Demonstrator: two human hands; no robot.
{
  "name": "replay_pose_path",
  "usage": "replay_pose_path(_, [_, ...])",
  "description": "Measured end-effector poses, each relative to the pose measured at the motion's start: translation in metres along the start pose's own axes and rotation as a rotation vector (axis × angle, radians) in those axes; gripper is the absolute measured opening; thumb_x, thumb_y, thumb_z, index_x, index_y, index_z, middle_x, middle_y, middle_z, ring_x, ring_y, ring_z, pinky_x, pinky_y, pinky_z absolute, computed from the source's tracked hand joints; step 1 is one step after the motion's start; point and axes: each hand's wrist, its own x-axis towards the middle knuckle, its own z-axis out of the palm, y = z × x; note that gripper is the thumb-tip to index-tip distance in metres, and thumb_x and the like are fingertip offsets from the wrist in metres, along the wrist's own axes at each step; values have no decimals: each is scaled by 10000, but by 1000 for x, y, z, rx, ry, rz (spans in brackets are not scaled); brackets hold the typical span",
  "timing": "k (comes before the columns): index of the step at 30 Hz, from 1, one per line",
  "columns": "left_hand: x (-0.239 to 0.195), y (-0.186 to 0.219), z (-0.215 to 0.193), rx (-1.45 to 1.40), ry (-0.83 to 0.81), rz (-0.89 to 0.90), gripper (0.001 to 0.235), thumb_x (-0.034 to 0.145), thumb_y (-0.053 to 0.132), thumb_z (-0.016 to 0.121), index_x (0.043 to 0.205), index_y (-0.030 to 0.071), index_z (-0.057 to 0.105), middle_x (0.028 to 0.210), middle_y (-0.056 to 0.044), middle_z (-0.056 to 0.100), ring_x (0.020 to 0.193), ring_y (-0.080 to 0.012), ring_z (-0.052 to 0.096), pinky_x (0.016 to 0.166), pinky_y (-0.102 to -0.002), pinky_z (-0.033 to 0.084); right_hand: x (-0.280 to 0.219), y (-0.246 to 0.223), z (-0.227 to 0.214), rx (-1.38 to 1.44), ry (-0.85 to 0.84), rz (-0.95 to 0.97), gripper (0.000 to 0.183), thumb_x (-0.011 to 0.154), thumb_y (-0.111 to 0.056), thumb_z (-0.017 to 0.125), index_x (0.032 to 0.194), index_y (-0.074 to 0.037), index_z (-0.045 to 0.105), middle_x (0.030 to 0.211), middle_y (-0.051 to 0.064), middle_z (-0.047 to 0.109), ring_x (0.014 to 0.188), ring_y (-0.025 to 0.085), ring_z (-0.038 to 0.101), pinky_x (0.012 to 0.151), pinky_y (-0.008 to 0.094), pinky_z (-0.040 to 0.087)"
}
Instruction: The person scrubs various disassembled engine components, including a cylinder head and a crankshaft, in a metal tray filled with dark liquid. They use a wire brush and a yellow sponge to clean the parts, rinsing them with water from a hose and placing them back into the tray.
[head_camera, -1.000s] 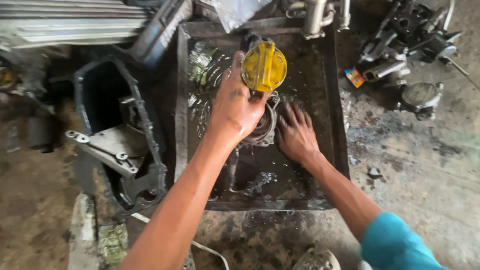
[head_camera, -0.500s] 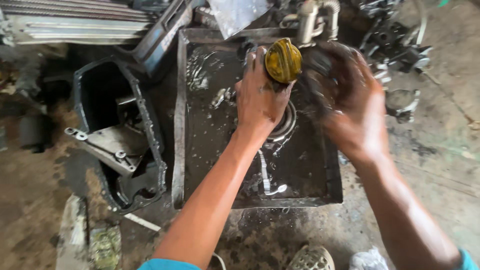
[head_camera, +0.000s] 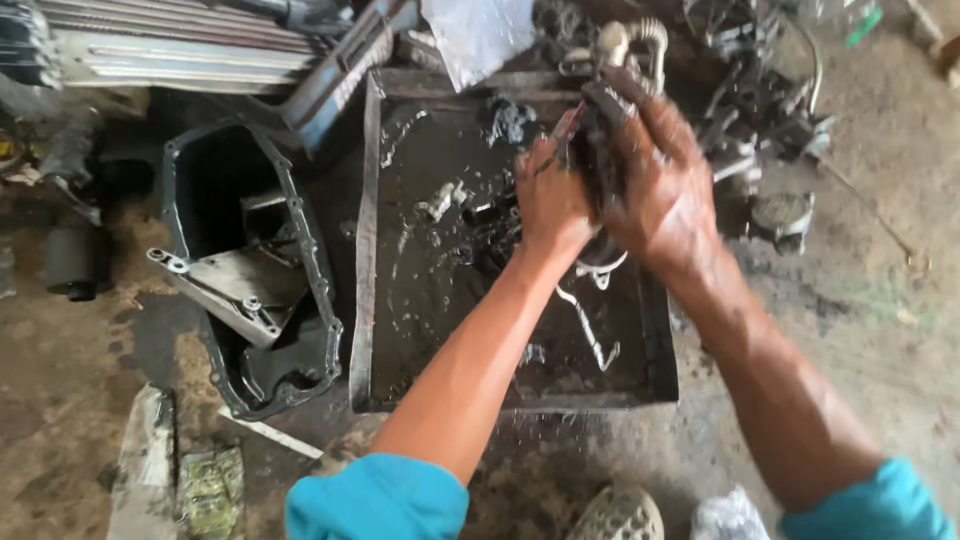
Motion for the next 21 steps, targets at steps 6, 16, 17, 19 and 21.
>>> replay_pose_path(6, [-17,7,18,195,186,322,776,632,377,752,1342,102,604,1414,-125,594,1222,-369,540,994,-531,425,16,75,11,111,-68,220,391,908,23,603,1295,75,586,1136,311,636,1030,445,619,860,522,500])
replay_pose_path(16, [-8,-10,0,143,60,171,610,846,270,746,1397,60,591,1460,-219,540,1335,-430,449,1136,-561,303,24,58,-33,491,-143,601,324,1048,-184,583,1325,-17,607,1104,130,732,962,203,709,791,358,545])
replay_pose_path(17, [-5,-12,0,150,71,183,579,852,273,748,1376,69,605,1442,-196,562,1331,-398,479,1150,-553,320,27,50,-29,338,-201,533,367,1003,-168,607,1333,-7,607,1068,155,731,932,220,709,797,381,544])
replay_pose_path(19, [-1,-13,2,158,91,211,519,865,277,754,1333,86,634,1405,-149,606,1325,-333,538,1178,-539,354,34,35,-22,27,-312,393,463,912,-136,654,1348,12,609,996,204,729,870,253,711,809,426,544])
replay_pose_path(21, [0,-14,4,96,151,198,522,862,257,750,1337,80,629,1392,-131,626,1295,-319,567,1136,-489,412,47,19,-12,-229,-442,398,342,1029,-321,602,1147,-7,668,989,200,741,768,284,705,692,454,543])
